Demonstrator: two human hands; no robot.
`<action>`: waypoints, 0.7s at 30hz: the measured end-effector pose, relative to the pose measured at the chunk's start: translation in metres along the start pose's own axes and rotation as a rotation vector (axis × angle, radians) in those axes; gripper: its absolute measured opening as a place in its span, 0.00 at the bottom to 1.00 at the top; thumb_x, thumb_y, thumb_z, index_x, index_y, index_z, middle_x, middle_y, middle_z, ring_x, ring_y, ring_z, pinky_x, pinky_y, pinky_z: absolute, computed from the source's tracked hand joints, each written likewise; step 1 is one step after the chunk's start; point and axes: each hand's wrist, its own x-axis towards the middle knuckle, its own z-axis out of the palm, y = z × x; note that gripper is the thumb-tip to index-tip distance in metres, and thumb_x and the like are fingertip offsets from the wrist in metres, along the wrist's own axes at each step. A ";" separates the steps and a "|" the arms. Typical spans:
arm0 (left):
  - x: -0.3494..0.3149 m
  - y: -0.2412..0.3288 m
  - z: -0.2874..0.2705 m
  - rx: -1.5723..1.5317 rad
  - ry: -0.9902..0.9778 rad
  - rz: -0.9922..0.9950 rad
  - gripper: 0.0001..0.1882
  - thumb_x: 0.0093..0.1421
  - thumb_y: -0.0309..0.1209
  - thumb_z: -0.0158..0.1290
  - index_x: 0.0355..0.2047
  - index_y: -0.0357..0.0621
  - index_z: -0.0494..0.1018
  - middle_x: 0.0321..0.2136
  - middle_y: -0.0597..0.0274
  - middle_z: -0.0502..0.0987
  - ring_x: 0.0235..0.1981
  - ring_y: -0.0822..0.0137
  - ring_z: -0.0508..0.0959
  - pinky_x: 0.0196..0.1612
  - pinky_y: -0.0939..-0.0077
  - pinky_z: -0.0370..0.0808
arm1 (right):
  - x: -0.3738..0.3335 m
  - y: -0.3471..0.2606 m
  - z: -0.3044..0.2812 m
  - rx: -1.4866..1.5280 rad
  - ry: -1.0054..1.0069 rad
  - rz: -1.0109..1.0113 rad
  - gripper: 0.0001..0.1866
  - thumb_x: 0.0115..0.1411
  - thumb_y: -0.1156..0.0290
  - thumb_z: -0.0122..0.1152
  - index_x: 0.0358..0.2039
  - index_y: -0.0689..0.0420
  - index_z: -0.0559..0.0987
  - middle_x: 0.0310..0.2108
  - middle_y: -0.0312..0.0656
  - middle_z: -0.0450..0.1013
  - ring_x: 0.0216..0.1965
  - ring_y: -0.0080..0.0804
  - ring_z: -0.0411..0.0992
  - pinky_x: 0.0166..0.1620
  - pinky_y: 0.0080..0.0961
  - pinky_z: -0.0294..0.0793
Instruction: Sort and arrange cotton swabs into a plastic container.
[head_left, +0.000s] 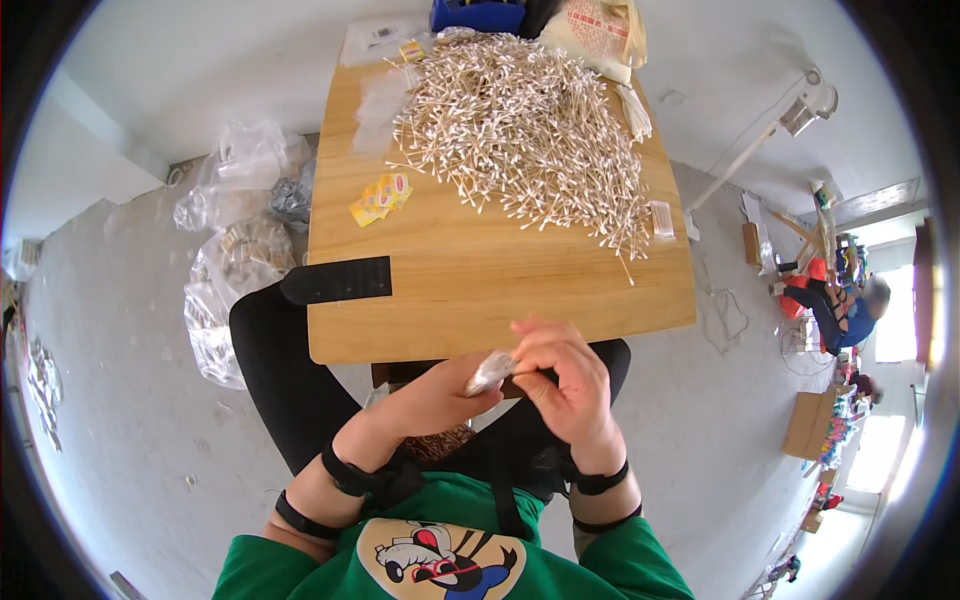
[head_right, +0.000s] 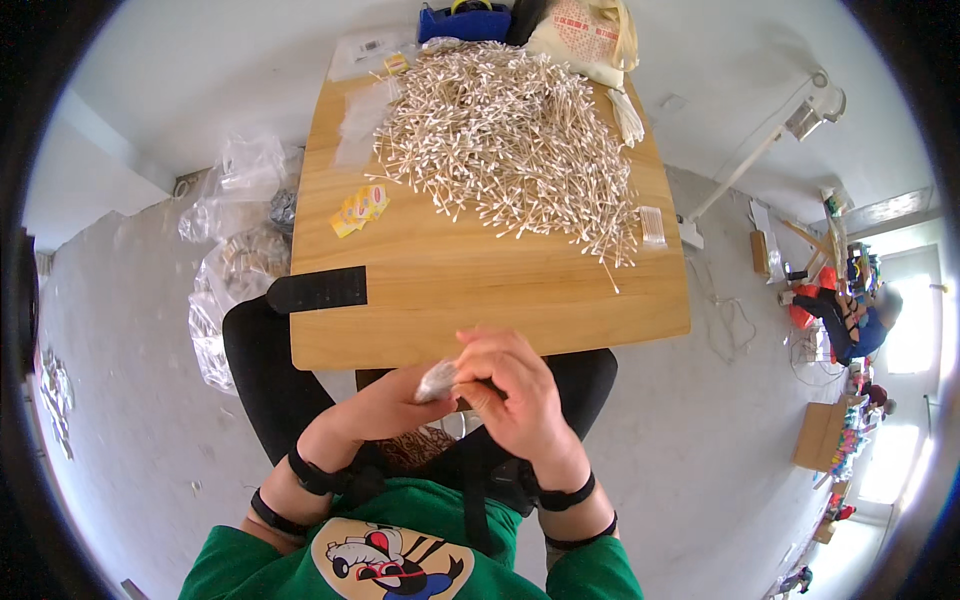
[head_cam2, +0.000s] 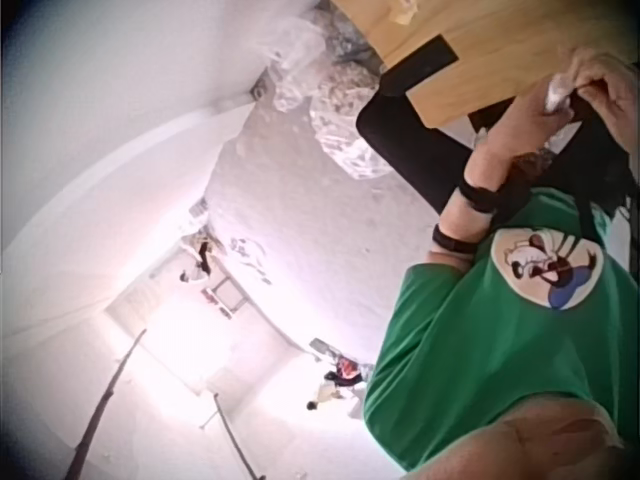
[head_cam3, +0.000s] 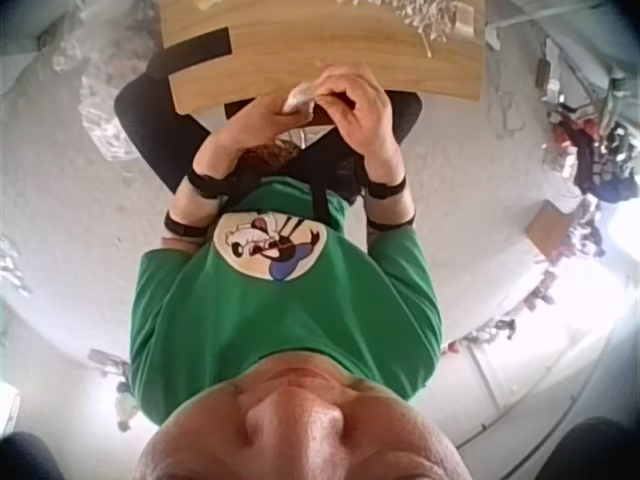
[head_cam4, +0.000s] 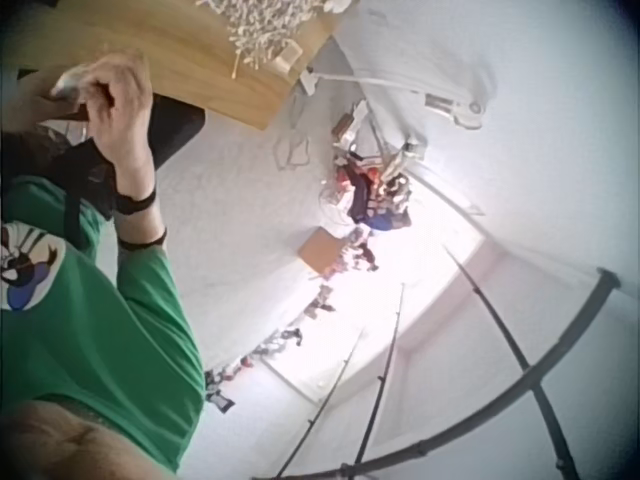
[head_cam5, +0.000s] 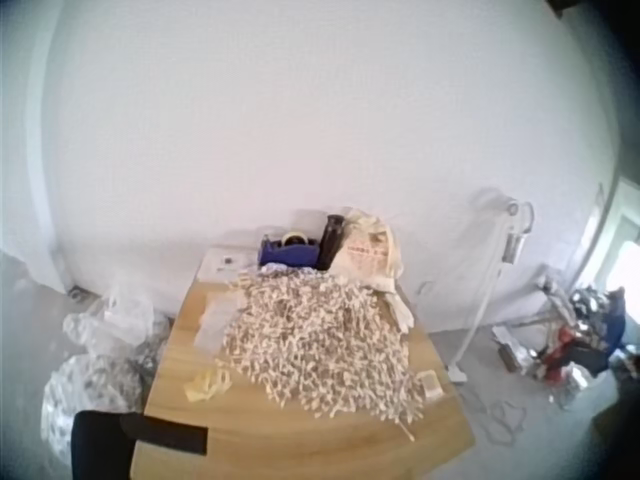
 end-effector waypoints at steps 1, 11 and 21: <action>-0.004 0.001 -0.003 -0.153 -0.054 -0.109 0.18 0.65 0.26 0.54 0.54 0.38 0.69 0.42 0.60 0.76 0.47 0.66 0.75 0.51 0.69 0.71 | 0.002 0.003 -0.002 0.000 0.000 0.002 0.07 0.56 0.75 0.69 0.32 0.61 0.78 0.36 0.42 0.77 0.48 0.45 0.77 0.54 0.42 0.74; -0.014 -0.009 -0.010 -0.594 -0.256 -0.066 0.21 0.65 0.27 0.57 0.57 0.35 0.69 0.42 0.66 0.74 0.46 0.71 0.75 0.58 0.70 0.71 | -0.003 0.030 -0.001 0.305 -0.170 0.146 0.10 0.51 0.85 0.69 0.34 0.61 0.80 0.39 0.42 0.76 0.51 0.42 0.75 0.52 0.34 0.74; -0.014 -0.007 -0.004 -0.886 -0.296 -0.076 0.15 0.63 0.21 0.57 0.49 0.39 0.70 0.36 0.66 0.71 0.42 0.70 0.74 0.60 0.60 0.72 | -0.003 0.023 0.005 0.392 -0.132 0.130 0.10 0.51 0.87 0.68 0.33 0.60 0.82 0.36 0.40 0.76 0.48 0.41 0.76 0.48 0.32 0.76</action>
